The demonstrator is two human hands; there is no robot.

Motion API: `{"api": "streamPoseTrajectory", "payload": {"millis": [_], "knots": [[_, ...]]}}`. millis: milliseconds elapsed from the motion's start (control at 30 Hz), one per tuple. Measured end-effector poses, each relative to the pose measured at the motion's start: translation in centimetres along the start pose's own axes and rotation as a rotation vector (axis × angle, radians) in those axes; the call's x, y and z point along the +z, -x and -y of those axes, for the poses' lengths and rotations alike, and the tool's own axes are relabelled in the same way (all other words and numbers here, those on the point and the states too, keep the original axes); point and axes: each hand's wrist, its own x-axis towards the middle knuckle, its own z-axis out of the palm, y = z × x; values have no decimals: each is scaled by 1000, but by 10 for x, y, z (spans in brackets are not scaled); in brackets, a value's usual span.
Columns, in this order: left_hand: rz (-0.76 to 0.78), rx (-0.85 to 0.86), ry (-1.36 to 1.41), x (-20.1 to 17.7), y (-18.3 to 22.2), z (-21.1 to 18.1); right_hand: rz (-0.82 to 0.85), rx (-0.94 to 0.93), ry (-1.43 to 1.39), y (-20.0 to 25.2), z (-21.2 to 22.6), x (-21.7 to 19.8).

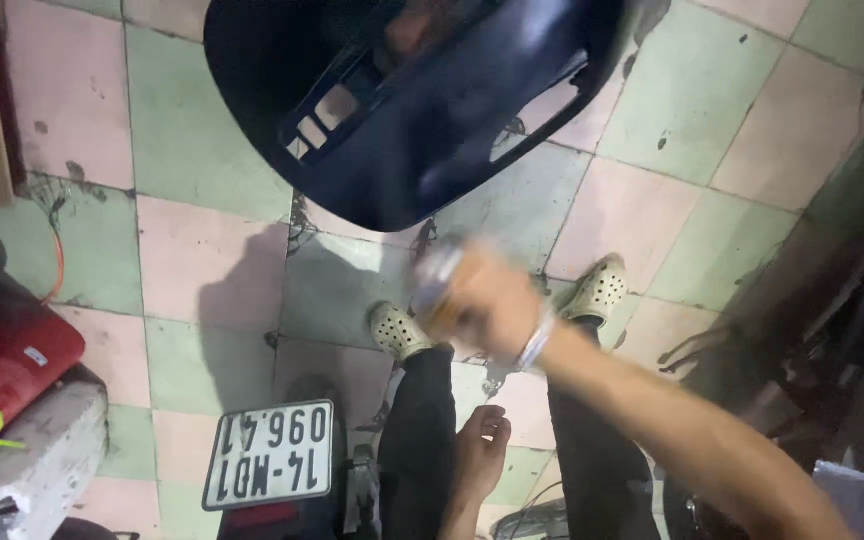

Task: Spray painting motorcycle fairings and body panels with black paint

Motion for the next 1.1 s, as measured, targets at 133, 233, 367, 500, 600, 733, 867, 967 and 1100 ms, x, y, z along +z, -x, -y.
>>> {"api": "streamPoseTrajectory", "payload": {"millis": [133, 233, 367, 500, 600, 733, 867, 967, 1100], "knots": [[-37, 31, 0, 4, -3, 8, 366, 709, -305, 32, 29, 12], [-18, -1, -10, 4, 2, 4, 10, 635, -287, -2, 6, -39], [27, -35, -44, 0, 7, -11, -250, 461, 542, 28, -14, -86], [-28, 61, -59, 9, -3, 22, -66, 151, 199, 47, 4, -24], [-50, 47, -37, 7, -1, 16, 751, 672, 294, 86, 28, 25], [-42, 64, -90, 5, 5, 7, 73, 265, 120, 94, -7, -2], [-26, 40, -56, 12, 8, 20, -344, 632, 422, 103, -33, -92], [-62, -1, -72, 22, 9, 32, -450, 624, 613, 97, -24, -129], [-104, -21, -136, 40, 17, 51, -393, 569, 509, 100, 0, -134]]}}
